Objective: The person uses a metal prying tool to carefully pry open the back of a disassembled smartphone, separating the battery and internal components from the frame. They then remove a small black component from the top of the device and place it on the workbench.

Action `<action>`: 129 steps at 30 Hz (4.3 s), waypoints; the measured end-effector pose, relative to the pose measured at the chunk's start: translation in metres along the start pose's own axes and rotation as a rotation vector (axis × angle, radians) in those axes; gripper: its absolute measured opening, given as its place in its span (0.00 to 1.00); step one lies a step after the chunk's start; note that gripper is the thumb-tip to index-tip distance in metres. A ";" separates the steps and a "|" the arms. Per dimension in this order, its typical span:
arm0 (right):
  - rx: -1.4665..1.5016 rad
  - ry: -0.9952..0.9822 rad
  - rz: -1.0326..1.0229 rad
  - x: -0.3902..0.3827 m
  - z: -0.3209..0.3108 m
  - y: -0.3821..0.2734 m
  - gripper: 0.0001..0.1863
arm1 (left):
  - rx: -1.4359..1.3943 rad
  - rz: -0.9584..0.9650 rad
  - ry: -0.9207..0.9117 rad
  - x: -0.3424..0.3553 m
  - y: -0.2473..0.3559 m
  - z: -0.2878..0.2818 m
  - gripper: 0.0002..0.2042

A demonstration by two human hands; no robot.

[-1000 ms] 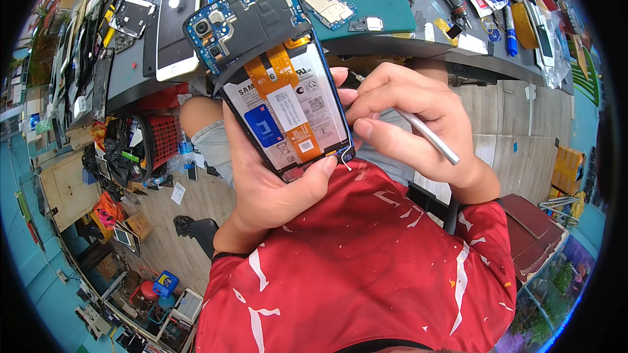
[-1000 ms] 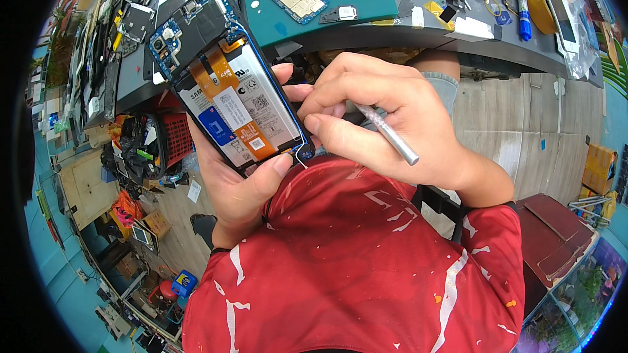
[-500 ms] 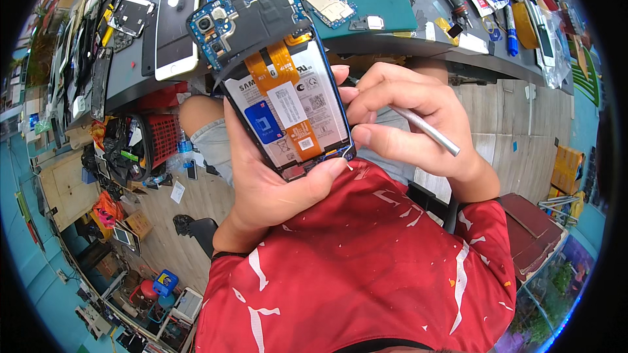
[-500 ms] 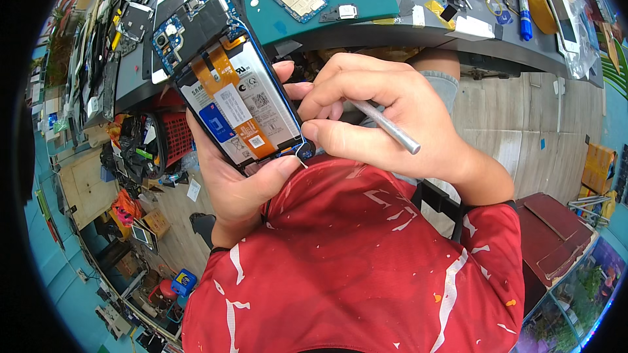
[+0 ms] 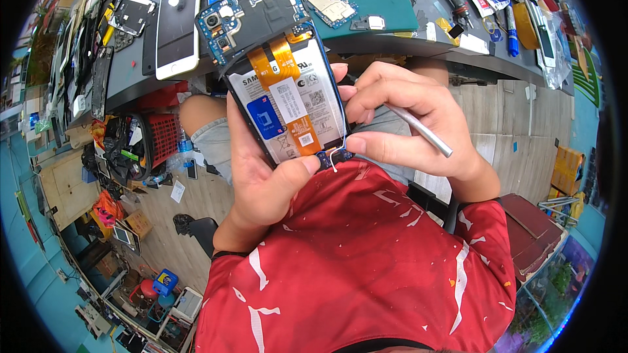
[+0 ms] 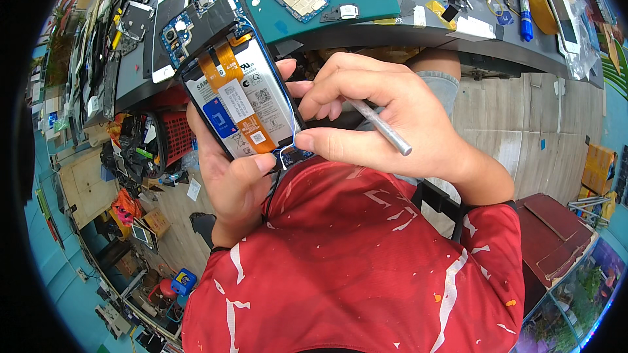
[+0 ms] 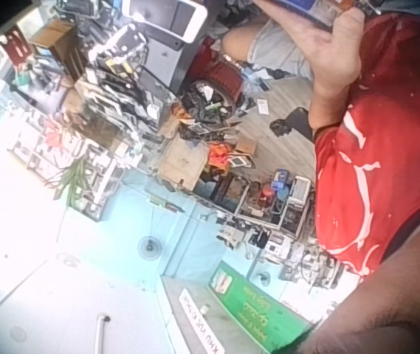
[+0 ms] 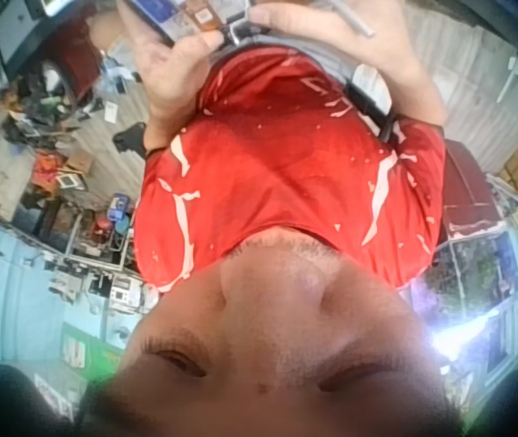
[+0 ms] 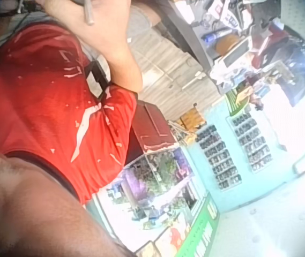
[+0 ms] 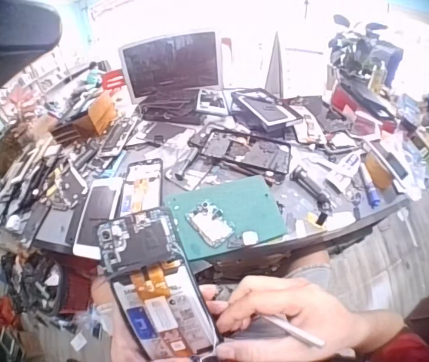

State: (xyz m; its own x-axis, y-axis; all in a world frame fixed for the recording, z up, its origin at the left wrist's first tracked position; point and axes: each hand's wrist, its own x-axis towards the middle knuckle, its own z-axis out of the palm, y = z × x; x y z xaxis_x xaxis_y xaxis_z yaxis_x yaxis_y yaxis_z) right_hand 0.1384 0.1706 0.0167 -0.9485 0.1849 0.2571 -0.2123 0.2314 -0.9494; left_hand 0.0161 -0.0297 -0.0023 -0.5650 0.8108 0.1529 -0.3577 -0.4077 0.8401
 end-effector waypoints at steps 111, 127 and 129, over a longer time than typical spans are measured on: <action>-0.052 0.061 0.143 -0.003 0.014 0.008 0.09 | 0.034 -0.120 0.167 -0.003 -0.010 -0.006 0.49; -0.196 0.139 0.019 -0.002 0.016 0.008 0.19 | 0.040 -0.052 0.290 -0.005 -0.014 -0.002 0.44; -0.211 0.185 0.001 -0.002 0.015 0.009 0.22 | 0.053 -0.060 0.292 -0.004 -0.013 -0.004 0.44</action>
State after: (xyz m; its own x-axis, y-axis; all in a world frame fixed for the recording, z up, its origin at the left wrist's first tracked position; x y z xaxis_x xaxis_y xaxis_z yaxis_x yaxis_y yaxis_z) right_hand 0.1345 0.1576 0.0047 -0.8856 0.3519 0.3030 -0.1392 0.4213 -0.8962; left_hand 0.0206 -0.0290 -0.0161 -0.7364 0.6749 -0.0477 -0.3624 -0.3339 0.8701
